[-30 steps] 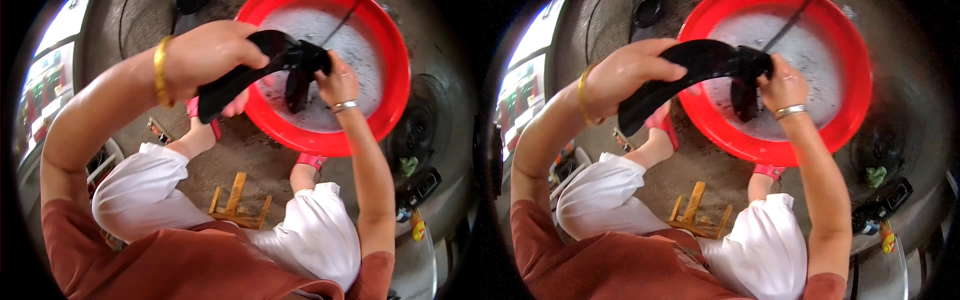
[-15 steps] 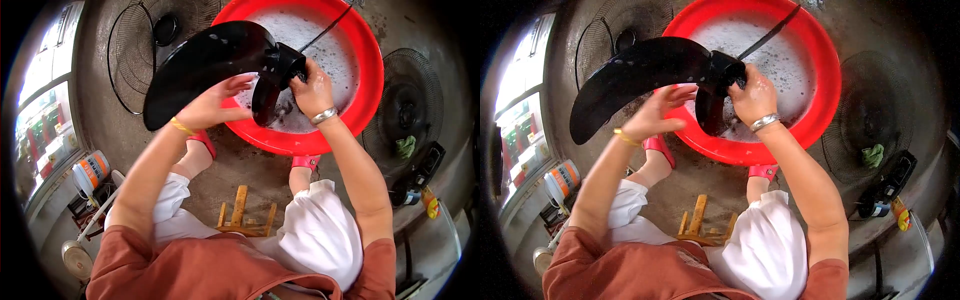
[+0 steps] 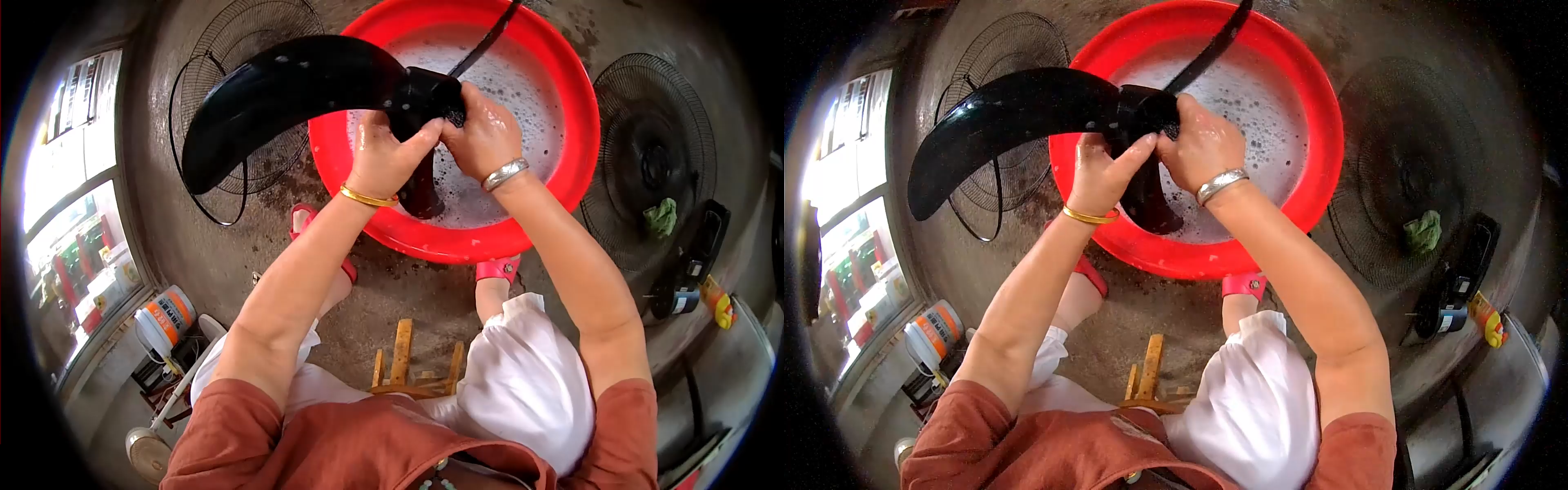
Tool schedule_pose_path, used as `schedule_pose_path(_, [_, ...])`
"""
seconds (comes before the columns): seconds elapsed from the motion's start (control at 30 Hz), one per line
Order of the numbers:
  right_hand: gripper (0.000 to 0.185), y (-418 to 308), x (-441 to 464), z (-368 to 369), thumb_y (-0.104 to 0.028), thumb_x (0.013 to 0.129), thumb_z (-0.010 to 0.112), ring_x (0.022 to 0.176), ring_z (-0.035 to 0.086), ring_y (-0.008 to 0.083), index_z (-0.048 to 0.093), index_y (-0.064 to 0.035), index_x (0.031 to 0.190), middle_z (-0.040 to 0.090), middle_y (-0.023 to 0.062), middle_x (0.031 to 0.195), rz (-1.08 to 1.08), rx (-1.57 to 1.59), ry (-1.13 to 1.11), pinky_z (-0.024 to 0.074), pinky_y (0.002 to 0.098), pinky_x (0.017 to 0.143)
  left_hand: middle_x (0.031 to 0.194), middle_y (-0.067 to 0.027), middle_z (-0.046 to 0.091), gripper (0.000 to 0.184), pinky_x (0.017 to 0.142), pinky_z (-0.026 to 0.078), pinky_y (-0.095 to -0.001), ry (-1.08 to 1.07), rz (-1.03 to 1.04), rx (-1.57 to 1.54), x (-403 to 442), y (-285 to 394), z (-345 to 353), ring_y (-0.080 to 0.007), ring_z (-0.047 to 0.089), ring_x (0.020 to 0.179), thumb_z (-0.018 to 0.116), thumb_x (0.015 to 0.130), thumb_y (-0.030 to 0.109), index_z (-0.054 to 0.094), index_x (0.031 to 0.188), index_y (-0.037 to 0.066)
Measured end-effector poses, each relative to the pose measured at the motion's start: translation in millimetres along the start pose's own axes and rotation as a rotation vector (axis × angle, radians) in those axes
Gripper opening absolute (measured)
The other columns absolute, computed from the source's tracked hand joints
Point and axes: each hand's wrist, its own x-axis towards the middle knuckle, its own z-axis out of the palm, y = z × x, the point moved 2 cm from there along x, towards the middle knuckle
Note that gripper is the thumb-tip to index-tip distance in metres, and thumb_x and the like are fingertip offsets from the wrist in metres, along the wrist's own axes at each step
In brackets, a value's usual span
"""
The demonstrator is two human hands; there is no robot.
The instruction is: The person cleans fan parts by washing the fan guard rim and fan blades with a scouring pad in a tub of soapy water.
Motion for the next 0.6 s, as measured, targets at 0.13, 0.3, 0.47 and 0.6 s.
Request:
schedule_pose_path(0.13, [0.03, -6, -1, -8, -0.028, 0.076, 0.066, 0.079, 0.064, 0.0386, 0.057, -0.0051, 0.092, 0.066, 0.018, 0.08, -0.044, -0.138, -0.101, 0.0509, 0.0477, 0.069, 0.09, -0.003, 0.066, 0.021, 0.075, 0.05, -0.027, 0.064, 0.008, 0.092, -7, -6, -1, -0.0101, 0.061, 0.083, 0.071, 0.077, 0.003, 0.064, 0.097, 0.0])
schedule_pose_path(0.3, [0.024, -6, -12, -12, -0.024, 0.078, 0.062, 0.077, 0.065, 0.0381, 0.057, -0.0036, 0.091, 0.066, 0.0179, 0.079, -0.068, -0.195, -0.155, 0.0515, 0.0477, 0.068, 0.097, -0.0039, 0.066, 0.027, 0.083, 0.049, -0.0291, 0.011, 0.038, 0.095, -23, -11, -1, -0.0126, 0.061, 0.088, 0.07, 0.08, 0.004, 0.063, 0.105, -0.001])
schedule_pose_path(0.47, [0.018, 24, -14, -21, -0.023, 0.08, 0.061, 0.078, 0.064, 0.038, 0.057, -0.0099, 0.091, 0.066, 0.0161, 0.08, -0.109, -0.222, -0.119, 0.051, 0.0485, 0.068, 0.092, -0.0031, 0.066, 0.024, 0.078, 0.05, -0.0271, 0.112, -0.054, 0.072, -21, -14, -16, -0.012, 0.061, 0.083, 0.072, 0.078, 0.005, 0.064, 0.099, -0.002])
schedule_pose_path(0.6, [0.024, 82, 6, -2, -0.023, 0.08, 0.061, 0.087, 0.064, 0.0374, 0.055, -0.0032, 0.092, 0.065, 0.0233, 0.09, 0.048, -0.392, -0.121, 0.0515, 0.0475, 0.073, 0.102, -0.005, 0.063, 0.036, 0.082, 0.049, -0.0288, 0.158, -0.217, -0.112, -17, -16, -39, -0.0139, 0.06, 0.089, 0.072, 0.08, 0.01, 0.059, 0.11, -0.002])
